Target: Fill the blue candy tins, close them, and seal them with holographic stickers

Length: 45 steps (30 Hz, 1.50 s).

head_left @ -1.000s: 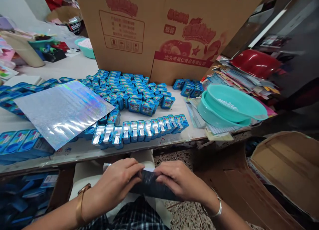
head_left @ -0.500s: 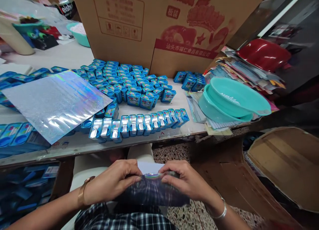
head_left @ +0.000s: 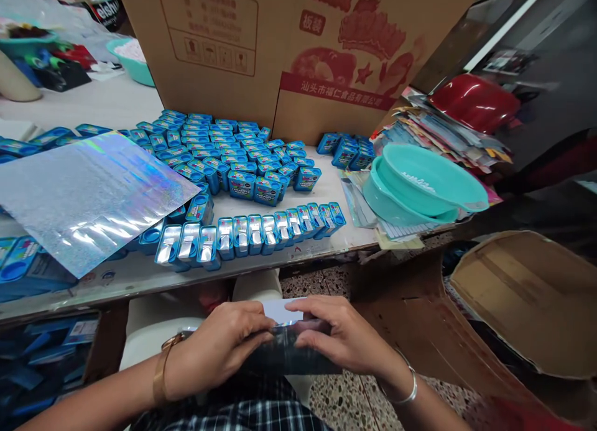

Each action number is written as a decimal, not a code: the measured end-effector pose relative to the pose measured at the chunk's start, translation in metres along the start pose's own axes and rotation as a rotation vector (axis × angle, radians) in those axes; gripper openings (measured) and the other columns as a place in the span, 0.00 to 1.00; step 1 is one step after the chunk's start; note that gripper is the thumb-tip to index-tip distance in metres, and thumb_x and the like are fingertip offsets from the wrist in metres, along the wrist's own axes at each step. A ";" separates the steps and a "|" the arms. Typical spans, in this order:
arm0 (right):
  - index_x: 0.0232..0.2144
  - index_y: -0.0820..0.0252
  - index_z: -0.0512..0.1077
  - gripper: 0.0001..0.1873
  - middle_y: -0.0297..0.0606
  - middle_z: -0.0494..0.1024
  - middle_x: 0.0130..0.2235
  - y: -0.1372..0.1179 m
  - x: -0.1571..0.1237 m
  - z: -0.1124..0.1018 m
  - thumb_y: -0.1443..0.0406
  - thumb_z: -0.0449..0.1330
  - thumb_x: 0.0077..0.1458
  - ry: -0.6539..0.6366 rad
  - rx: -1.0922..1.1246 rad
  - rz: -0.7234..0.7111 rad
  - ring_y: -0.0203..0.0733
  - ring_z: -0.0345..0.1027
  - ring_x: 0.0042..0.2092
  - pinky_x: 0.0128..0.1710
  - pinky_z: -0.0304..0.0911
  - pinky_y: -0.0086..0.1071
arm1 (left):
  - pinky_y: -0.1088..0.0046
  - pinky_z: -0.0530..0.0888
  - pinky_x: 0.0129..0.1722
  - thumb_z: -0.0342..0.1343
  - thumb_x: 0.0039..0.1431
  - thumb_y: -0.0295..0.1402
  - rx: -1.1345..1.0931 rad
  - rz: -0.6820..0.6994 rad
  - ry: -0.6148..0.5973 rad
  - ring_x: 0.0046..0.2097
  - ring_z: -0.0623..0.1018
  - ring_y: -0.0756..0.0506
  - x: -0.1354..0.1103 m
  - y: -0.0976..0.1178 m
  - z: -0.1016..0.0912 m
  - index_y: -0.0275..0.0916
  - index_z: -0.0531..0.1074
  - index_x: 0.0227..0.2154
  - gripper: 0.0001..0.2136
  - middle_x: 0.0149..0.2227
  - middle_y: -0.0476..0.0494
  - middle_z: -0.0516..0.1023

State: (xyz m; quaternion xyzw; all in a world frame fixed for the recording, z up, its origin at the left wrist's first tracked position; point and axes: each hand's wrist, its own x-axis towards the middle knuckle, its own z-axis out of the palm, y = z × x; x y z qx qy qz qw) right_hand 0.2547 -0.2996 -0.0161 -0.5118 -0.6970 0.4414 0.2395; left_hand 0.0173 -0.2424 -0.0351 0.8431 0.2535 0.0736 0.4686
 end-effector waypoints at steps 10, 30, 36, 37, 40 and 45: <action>0.32 0.57 0.77 0.07 0.33 0.74 0.30 0.007 -0.006 -0.004 0.61 0.61 0.58 0.016 -0.120 -0.022 0.34 0.67 0.34 0.34 0.57 0.30 | 0.76 0.66 0.35 0.46 0.68 0.35 -0.046 -0.053 -0.060 0.35 0.73 0.49 0.005 0.006 -0.008 0.38 0.76 0.35 0.14 0.34 0.46 0.75; 0.28 0.61 0.75 0.19 0.33 0.72 0.27 0.035 -0.007 -0.033 0.58 0.51 0.64 -0.040 -0.162 0.007 0.32 0.63 0.30 0.31 0.54 0.28 | 0.76 0.66 0.33 0.53 0.61 0.44 -0.056 -0.019 -0.119 0.33 0.75 0.47 0.017 -0.002 -0.016 0.40 0.76 0.37 0.14 0.32 0.46 0.79; 0.22 0.62 0.68 0.23 0.31 0.65 0.24 0.054 -0.016 -0.049 0.54 0.51 0.63 0.010 -0.005 0.149 0.32 0.57 0.28 0.29 0.52 0.28 | 0.76 0.62 0.31 0.45 0.66 0.42 0.046 -0.120 -0.208 0.29 0.72 0.49 -0.012 -0.022 -0.037 0.39 0.74 0.30 0.17 0.27 0.48 0.74; 0.22 0.61 0.68 0.23 0.31 0.65 0.24 0.056 -0.016 -0.049 0.54 0.52 0.63 0.015 0.017 0.158 0.33 0.57 0.28 0.29 0.52 0.28 | 0.76 0.61 0.29 0.43 0.67 0.42 0.023 -0.118 -0.244 0.26 0.69 0.50 -0.014 -0.027 -0.038 0.38 0.72 0.27 0.20 0.24 0.49 0.71; 0.21 0.61 0.67 0.23 0.31 0.65 0.24 0.061 -0.016 -0.046 0.53 0.52 0.62 0.033 0.049 0.179 0.34 0.57 0.28 0.29 0.52 0.29 | 0.76 0.58 0.26 0.43 0.67 0.45 -0.152 -0.111 -0.282 0.23 0.63 0.52 -0.015 -0.040 -0.036 0.36 0.70 0.23 0.23 0.21 0.51 0.65; 0.22 0.60 0.65 0.21 0.31 0.61 0.25 0.081 -0.018 -0.046 0.52 0.53 0.60 0.098 0.118 0.286 0.35 0.54 0.29 0.28 0.49 0.30 | 0.72 0.70 0.40 0.63 0.52 0.45 -0.748 -0.220 0.064 0.40 0.75 0.46 -0.017 -0.047 -0.026 0.38 0.69 0.54 0.29 0.44 0.44 0.77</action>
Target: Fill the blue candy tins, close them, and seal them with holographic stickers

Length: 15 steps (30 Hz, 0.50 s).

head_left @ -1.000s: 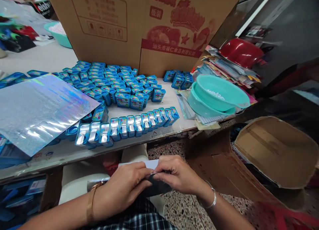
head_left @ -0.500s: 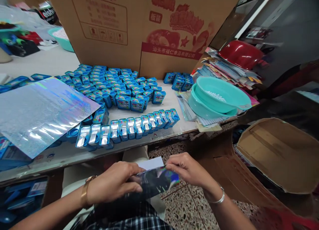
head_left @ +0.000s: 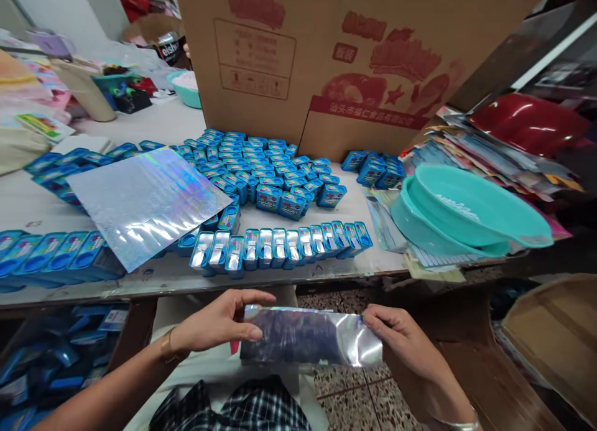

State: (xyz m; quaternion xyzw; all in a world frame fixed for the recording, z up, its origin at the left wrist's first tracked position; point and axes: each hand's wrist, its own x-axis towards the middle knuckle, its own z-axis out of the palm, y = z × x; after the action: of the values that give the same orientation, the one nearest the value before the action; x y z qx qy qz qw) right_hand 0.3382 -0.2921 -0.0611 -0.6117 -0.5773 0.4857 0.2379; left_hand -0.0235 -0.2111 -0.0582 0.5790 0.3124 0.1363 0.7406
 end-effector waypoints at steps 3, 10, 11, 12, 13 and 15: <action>0.22 0.59 0.61 0.22 0.31 0.57 0.25 0.012 0.003 -0.002 0.50 0.53 0.59 0.034 0.057 0.045 0.35 0.49 0.29 0.28 0.47 0.31 | 0.66 0.72 0.44 0.67 0.49 0.42 -0.243 0.035 0.188 0.43 0.76 0.44 0.001 -0.008 0.012 0.39 0.59 0.62 0.39 0.47 0.40 0.77; 0.21 0.57 0.57 0.24 0.31 0.53 0.24 0.013 0.009 0.001 0.47 0.52 0.58 0.035 0.052 0.089 0.37 0.46 0.29 0.29 0.45 0.33 | 0.72 0.71 0.38 0.59 0.58 0.42 -0.196 0.111 0.432 0.36 0.75 0.47 0.012 -0.028 0.030 0.34 0.75 0.48 0.20 0.35 0.44 0.80; 0.21 0.57 0.57 0.24 0.32 0.53 0.24 0.013 0.009 0.001 0.46 0.52 0.58 0.034 0.049 0.098 0.38 0.46 0.28 0.29 0.44 0.34 | 0.73 0.70 0.36 0.58 0.59 0.41 -0.160 0.119 0.453 0.33 0.74 0.48 0.012 -0.029 0.030 0.36 0.73 0.52 0.21 0.30 0.48 0.78; 0.20 0.56 0.57 0.24 0.32 0.52 0.25 0.012 0.008 0.001 0.46 0.51 0.57 0.035 0.048 0.103 0.39 0.46 0.28 0.29 0.44 0.35 | 0.74 0.69 0.33 0.57 0.60 0.41 -0.127 0.128 0.473 0.31 0.72 0.49 0.012 -0.029 0.030 0.38 0.71 0.54 0.22 0.27 0.51 0.76; 0.20 0.56 0.57 0.24 0.33 0.52 0.25 0.012 0.008 0.002 0.46 0.52 0.57 0.035 0.051 0.107 0.39 0.46 0.28 0.29 0.44 0.36 | 0.74 0.69 0.33 0.56 0.60 0.40 -0.105 0.137 0.485 0.31 0.72 0.49 0.012 -0.028 0.030 0.39 0.71 0.54 0.21 0.27 0.51 0.76; 0.20 0.55 0.56 0.24 0.34 0.51 0.25 0.011 0.005 0.003 0.46 0.52 0.57 0.033 0.066 0.110 0.40 0.45 0.29 0.29 0.43 0.38 | 0.73 0.69 0.35 0.55 0.61 0.39 -0.075 0.157 0.489 0.34 0.73 0.48 0.012 -0.027 0.030 0.39 0.74 0.50 0.16 0.31 0.50 0.78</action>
State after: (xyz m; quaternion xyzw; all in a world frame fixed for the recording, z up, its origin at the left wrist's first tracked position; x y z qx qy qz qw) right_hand 0.3401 -0.2903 -0.0734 -0.6422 -0.5226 0.5065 0.2405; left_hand -0.0002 -0.2354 -0.0831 0.5233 0.4311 0.3407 0.6514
